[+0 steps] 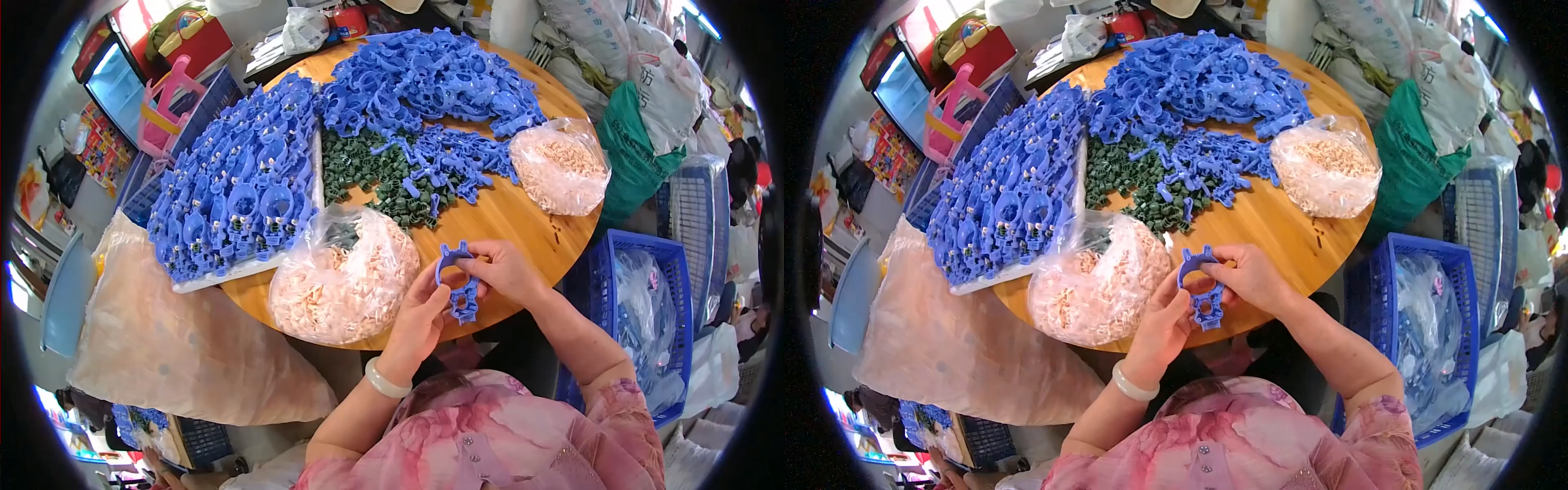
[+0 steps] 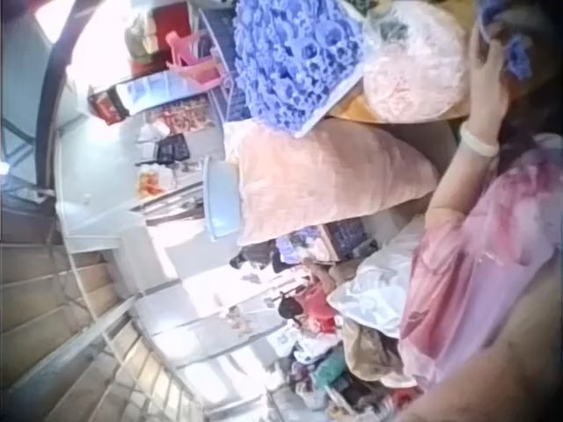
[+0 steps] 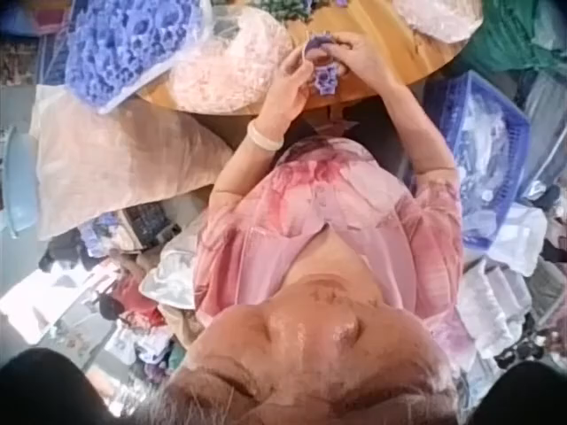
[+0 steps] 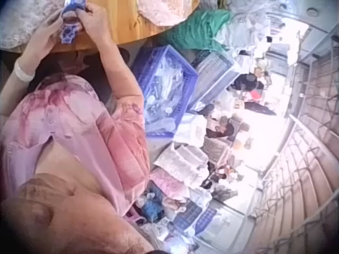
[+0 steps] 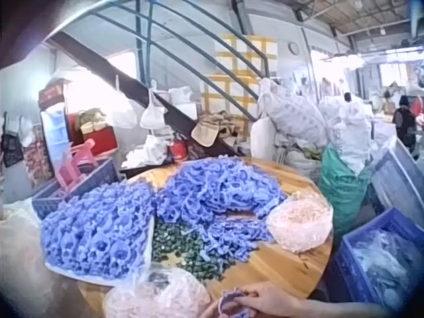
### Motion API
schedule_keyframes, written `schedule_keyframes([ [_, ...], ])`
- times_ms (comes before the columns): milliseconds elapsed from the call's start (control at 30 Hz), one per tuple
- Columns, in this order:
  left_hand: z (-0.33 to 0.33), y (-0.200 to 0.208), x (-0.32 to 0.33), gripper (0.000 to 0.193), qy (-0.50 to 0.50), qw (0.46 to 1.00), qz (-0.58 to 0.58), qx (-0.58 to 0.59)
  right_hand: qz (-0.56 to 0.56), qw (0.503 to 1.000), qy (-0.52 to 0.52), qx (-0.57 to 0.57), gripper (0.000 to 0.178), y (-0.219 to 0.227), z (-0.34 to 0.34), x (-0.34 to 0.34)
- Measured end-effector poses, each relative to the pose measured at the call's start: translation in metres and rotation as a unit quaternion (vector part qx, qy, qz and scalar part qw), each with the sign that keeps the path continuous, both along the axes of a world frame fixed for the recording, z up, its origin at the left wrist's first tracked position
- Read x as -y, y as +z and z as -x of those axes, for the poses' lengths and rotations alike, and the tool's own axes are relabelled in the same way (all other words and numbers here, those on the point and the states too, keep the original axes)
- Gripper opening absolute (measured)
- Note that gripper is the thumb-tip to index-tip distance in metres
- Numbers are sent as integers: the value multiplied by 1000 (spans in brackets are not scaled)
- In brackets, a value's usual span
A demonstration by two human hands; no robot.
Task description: Assembling small plastic components by hand at a workbench.
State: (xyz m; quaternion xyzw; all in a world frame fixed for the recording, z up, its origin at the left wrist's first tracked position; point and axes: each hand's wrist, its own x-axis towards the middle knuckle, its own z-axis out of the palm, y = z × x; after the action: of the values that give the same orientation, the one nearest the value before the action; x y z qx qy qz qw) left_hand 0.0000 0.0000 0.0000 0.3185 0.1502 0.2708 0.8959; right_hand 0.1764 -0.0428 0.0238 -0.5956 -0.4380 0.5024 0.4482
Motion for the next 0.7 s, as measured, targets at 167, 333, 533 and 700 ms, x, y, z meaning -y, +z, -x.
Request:
schedule_keyframes([
  [167,23,-3,-1,44,48,999,2,10,8,999,46,14,23,10,-8,-37],
  [333,25,-13,3,44,50,998,-6,35,-211,884,-5,418,21,-5,-6,-77],
  [533,27,-15,2,47,49,997,20,52,-303,797,67,519,16,-23,-19,-78],
  [700,24,-18,1,46,66,996,4,63,-299,789,156,514,21,-9,-43,-48],
])
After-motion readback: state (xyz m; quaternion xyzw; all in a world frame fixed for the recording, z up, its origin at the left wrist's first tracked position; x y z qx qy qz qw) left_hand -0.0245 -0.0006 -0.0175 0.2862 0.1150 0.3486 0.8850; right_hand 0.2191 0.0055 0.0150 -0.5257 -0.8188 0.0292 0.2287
